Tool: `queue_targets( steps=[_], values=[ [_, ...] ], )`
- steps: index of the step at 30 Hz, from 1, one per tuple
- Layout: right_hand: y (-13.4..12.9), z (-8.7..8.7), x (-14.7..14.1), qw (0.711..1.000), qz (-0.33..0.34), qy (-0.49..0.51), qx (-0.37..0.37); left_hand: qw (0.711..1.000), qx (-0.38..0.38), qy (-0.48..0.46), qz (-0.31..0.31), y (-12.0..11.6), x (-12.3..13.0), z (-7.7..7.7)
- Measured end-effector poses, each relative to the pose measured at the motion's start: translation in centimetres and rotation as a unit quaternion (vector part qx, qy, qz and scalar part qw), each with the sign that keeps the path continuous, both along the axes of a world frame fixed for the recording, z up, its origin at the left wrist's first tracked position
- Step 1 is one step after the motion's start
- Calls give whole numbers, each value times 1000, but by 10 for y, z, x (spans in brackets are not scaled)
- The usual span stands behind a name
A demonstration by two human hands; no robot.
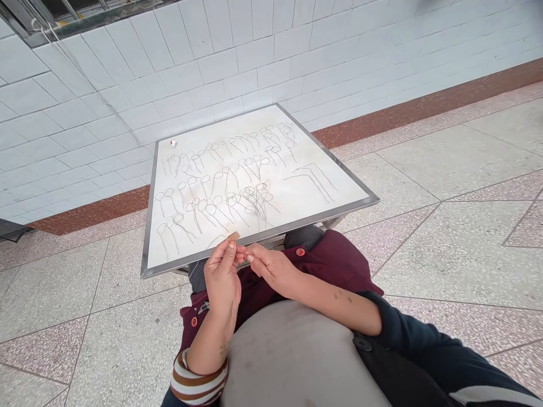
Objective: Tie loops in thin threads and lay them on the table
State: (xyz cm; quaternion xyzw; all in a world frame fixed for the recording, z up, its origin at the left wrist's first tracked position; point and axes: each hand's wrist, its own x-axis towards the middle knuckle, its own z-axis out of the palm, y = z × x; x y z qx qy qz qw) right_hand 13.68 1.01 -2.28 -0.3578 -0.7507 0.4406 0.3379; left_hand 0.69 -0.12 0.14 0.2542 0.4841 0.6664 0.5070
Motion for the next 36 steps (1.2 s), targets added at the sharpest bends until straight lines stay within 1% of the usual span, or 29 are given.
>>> queue_targets(
  steps=[7, 13, 16, 19, 21, 22, 23, 24, 27, 28, 32, 34, 36],
  values=[
    [-2, 1, -1, 1000, -4, -15, -19, 999, -7, -10, 47, 1, 1, -2],
    [-4, -1, 2, 999, 9, -25, -27, 996, -7, -2, 87, 5, -11, 5],
    [-5, -2, 6, 999, 30, -19, -36, 995, -4, 3, 99, 6, -16, 7],
    [-5, -3, 13, 996, 72, -14, -54, 995, 0, 16, 103, 6, -20, 9],
    [-2, -3, 20, 994, 99, -22, -51, 994, 5, 30, 107, 6, -24, 10],
    [-1, -3, 24, 994, 102, -29, -39, 994, 6, 38, 106, 5, -26, 11],
    [2, -3, 28, 995, 90, -38, -19, 994, 7, 45, 104, 5, -27, 12],
    [4, -2, 31, 997, 63, -47, 5, 994, 7, 52, 100, 5, -28, 13],
    [9, 3, 35, 994, -46, -69, 69, 994, 8, 64, 88, 3, -27, 14],
    [10, 5, 34, 991, -63, -71, 90, 994, 6, 68, 83, 3, -26, 14],
    [10, 10, 17, 979, -50, -87, 178, 995, -9, 76, 66, 1, -16, 15],
    [7, 9, 9, 975, -52, -100, 193, 995, -15, 75, 63, 0, -13, 15],
    [5, 6, 4, 976, -57, -103, 184, 995, -17, 72, 64, -1, -11, 15]
  ],
)
